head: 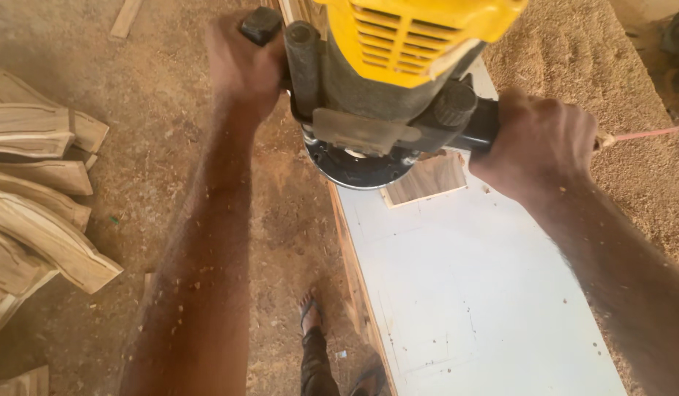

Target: The person uses a yellow handheld router to carve a decorative pattern into a piece of wood clamped to a workbench. They guide the tool along the wood surface, creating grooves and removing material while sawdust accumulates on the bench.

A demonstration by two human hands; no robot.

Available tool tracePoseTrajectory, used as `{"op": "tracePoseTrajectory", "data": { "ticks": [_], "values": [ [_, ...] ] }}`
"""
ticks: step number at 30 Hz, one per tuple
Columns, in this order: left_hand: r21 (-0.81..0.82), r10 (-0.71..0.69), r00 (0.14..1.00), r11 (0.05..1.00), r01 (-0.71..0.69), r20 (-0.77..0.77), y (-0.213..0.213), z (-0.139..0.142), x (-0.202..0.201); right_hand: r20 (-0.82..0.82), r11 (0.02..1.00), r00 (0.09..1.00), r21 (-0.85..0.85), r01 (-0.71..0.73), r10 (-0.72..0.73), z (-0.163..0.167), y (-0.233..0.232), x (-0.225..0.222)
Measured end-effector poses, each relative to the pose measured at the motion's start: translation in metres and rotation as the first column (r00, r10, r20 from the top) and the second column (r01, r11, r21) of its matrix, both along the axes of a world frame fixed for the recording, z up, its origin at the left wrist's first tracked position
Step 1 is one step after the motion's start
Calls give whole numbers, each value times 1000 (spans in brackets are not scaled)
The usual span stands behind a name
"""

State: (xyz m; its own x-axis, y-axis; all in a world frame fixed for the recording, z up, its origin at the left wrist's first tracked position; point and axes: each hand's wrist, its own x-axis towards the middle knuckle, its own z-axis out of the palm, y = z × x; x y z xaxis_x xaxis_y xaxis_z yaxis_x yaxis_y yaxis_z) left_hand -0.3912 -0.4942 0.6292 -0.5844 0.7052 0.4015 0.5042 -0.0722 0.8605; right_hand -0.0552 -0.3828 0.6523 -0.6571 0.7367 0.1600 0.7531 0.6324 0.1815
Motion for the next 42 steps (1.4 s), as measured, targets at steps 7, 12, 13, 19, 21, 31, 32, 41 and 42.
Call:
{"op": "tracePoseTrajectory", "data": {
  "ticks": [7, 12, 13, 19, 21, 31, 32, 41, 42],
  "values": [
    [-147, 108, 992, 984, -98, 58, 2, -3, 18, -7, 999, 1000, 43, -19, 19, 2, -5, 22],
    [-90, 60, 998, 994, -57, 36, 0, -9, 36, 30, 998, 999, 65, -15, 13, 5, 0, 35],
    [-45, 51, 998, 998, -50, 24, 1, -9, 36, 39, 995, 999, 99, -24, 21, 4, 3, 34],
    [18, 10, 1000, 1000, -10, 17, 19, -8, 28, 55, 987, 998, 155, -47, 38, 6, 10, 31],
    [-66, 16, 995, 998, -10, 95, 26, -8, 27, 56, 986, 998, 166, -30, 21, 9, 13, 27],
    [-103, -4, 986, 994, 22, 168, 30, 6, 39, -60, 974, 977, 106, -198, 205, 12, 13, 35],
    [-114, -6, 984, 993, 26, 179, 28, 8, 40, -60, 985, 986, 86, -149, 154, 10, 13, 37],
    [-42, -45, 989, 998, 52, 143, 35, 2, 21, -37, 990, 991, 71, -123, 125, -2, 14, 53],
    [-21, -43, 987, 999, 46, 155, 36, 2, 20, -3, 988, 994, 103, -111, 112, -1, 13, 51]
  ]
}}
